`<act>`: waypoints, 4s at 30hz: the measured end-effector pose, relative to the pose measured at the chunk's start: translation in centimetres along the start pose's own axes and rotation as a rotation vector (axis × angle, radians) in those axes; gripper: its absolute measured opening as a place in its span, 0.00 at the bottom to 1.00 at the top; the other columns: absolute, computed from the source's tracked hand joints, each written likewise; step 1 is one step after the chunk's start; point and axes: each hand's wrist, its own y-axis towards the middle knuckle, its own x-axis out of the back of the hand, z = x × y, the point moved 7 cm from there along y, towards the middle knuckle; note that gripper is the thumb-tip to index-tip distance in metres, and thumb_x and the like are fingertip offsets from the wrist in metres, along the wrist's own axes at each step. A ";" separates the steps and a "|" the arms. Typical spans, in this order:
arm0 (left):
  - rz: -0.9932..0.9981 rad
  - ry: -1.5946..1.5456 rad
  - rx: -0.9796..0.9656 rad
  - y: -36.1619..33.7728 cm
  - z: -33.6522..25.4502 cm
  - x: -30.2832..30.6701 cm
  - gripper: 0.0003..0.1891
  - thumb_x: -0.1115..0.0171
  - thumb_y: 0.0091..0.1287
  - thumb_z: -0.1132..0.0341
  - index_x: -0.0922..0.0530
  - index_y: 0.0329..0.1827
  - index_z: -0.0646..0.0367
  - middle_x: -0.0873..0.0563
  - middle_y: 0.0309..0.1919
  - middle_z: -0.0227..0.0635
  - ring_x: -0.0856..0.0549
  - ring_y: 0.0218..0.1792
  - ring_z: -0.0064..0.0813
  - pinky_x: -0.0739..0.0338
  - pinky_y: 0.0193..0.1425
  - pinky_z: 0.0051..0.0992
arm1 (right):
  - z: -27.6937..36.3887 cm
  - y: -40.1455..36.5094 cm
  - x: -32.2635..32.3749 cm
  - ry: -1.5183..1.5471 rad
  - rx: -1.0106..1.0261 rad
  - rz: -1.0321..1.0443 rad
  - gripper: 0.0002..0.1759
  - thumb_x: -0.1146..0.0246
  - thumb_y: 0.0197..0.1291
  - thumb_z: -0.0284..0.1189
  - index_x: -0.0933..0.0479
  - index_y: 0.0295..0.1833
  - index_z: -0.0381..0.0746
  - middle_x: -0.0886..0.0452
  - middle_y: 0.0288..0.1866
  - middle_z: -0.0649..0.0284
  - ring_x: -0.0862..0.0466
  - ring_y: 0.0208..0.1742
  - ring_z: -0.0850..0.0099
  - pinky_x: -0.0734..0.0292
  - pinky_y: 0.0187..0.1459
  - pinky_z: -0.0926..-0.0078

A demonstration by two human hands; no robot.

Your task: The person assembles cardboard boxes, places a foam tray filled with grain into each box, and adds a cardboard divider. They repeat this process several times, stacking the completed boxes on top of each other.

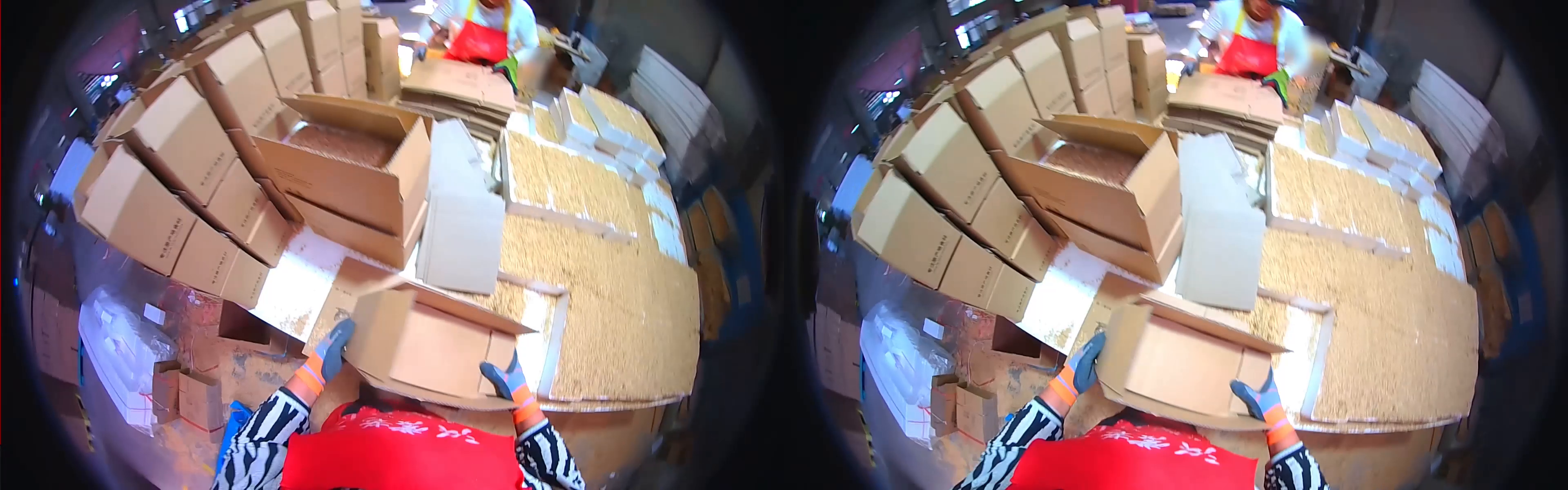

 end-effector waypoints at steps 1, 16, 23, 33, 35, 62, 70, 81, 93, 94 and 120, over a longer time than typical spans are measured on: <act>-0.015 0.034 -0.179 0.3 -3.0 0.6 0.21 0.56 0.74 0.66 0.35 0.67 0.66 0.29 0.65 0.47 0.31 0.67 0.39 0.41 0.72 0.32 | -0.2 -0.6 0.7 0.096 -0.018 -0.025 0.44 0.28 0.49 0.27 0.43 0.69 0.34 0.29 0.62 0.56 0.27 0.59 0.67 0.31 0.61 0.68; -0.124 -0.380 -0.253 20.8 -34.0 26.6 0.29 0.47 0.67 0.43 0.21 0.55 0.62 0.16 0.43 0.35 0.19 0.43 0.21 0.26 0.48 0.24 | 28.2 4.7 -1.9 0.367 0.270 0.079 0.32 0.41 0.58 0.26 0.42 0.68 0.35 0.28 0.59 0.59 0.25 0.56 0.68 0.29 0.59 0.70; -0.028 -0.645 -0.161 27.2 -27.3 30.7 0.36 0.50 0.65 0.36 0.24 0.59 0.61 0.18 0.51 0.39 0.19 0.51 0.30 0.26 0.55 0.28 | 30.1 9.8 -7.4 0.334 0.157 0.106 0.32 0.41 0.59 0.28 0.42 0.68 0.36 0.28 0.59 0.59 0.25 0.56 0.67 0.29 0.58 0.69; 0.278 0.869 -0.192 26.2 -14.5 25.8 0.25 0.61 0.70 0.48 0.17 0.46 0.52 0.16 0.47 0.43 0.19 0.51 0.44 0.31 0.58 0.36 | 33.4 14.2 -9.7 0.291 0.118 0.072 0.33 0.40 0.59 0.32 0.42 0.69 0.37 0.29 0.60 0.59 0.25 0.56 0.66 0.28 0.58 0.68; 0.176 0.873 -0.269 25.5 -15.4 26.4 0.26 0.62 0.70 0.47 0.17 0.46 0.52 0.16 0.48 0.41 0.20 0.52 0.43 0.31 0.59 0.36 | 34.5 15.2 -10.2 0.276 0.109 0.075 0.33 0.40 0.59 0.33 0.42 0.69 0.38 0.29 0.60 0.59 0.25 0.56 0.66 0.28 0.58 0.68; -0.619 -0.609 -0.339 25.8 0.5 31.7 0.24 0.47 0.70 0.69 0.38 0.68 0.65 0.27 0.60 0.37 0.29 0.59 0.27 0.37 0.66 0.24 | 38.9 20.8 -17.1 0.073 -0.031 0.153 0.35 0.40 0.61 0.42 0.41 0.69 0.41 0.30 0.62 0.59 0.24 0.56 0.64 0.26 0.56 0.64; -0.635 -0.416 -0.314 25.7 -0.1 32.8 0.25 0.48 0.71 0.70 0.39 0.69 0.68 0.30 0.64 0.42 0.29 0.61 0.29 0.36 0.67 0.25 | 38.0 19.8 -17.2 0.243 0.046 0.170 0.35 0.40 0.61 0.45 0.41 0.69 0.42 0.30 0.63 0.59 0.24 0.56 0.63 0.25 0.55 0.63; -0.527 -0.545 0.485 20.3 14.0 18.7 0.39 0.39 0.67 0.60 0.52 0.75 0.60 0.41 0.72 0.37 0.39 0.70 0.30 0.37 0.68 0.29 | 5.2 22.6 -22.1 0.118 0.222 0.003 0.64 0.23 0.42 0.34 0.63 0.76 0.37 0.47 0.74 0.50 0.38 0.72 0.59 0.32 0.65 0.61; -0.469 -0.826 0.332 22.4 13.3 16.3 0.32 0.61 0.73 0.43 0.63 0.76 0.27 0.55 0.77 0.20 0.50 0.76 0.38 0.35 0.65 0.49 | 8.0 26.4 -22.0 0.345 0.184 -0.183 0.62 0.22 0.35 0.36 0.54 0.73 0.33 0.41 0.68 0.45 0.37 0.69 0.54 0.40 0.69 0.64; -0.446 -0.778 0.286 23.3 14.4 17.0 0.33 0.60 0.72 0.42 0.62 0.76 0.26 0.54 0.77 0.19 0.48 0.75 0.39 0.35 0.65 0.50 | 8.7 27.4 -21.9 0.266 0.250 -0.178 0.62 0.23 0.36 0.37 0.54 0.73 0.34 0.43 0.70 0.45 0.40 0.70 0.53 0.42 0.70 0.63; -0.932 -0.710 0.359 33.7 10.2 17.1 0.54 0.26 0.51 0.51 0.52 0.73 0.66 0.38 0.67 0.48 0.36 0.66 0.38 0.41 0.71 0.32 | 6.5 35.1 -20.0 0.059 0.313 -0.223 0.56 0.25 0.45 0.26 0.54 0.76 0.38 0.39 0.70 0.51 0.35 0.67 0.61 0.38 0.67 0.68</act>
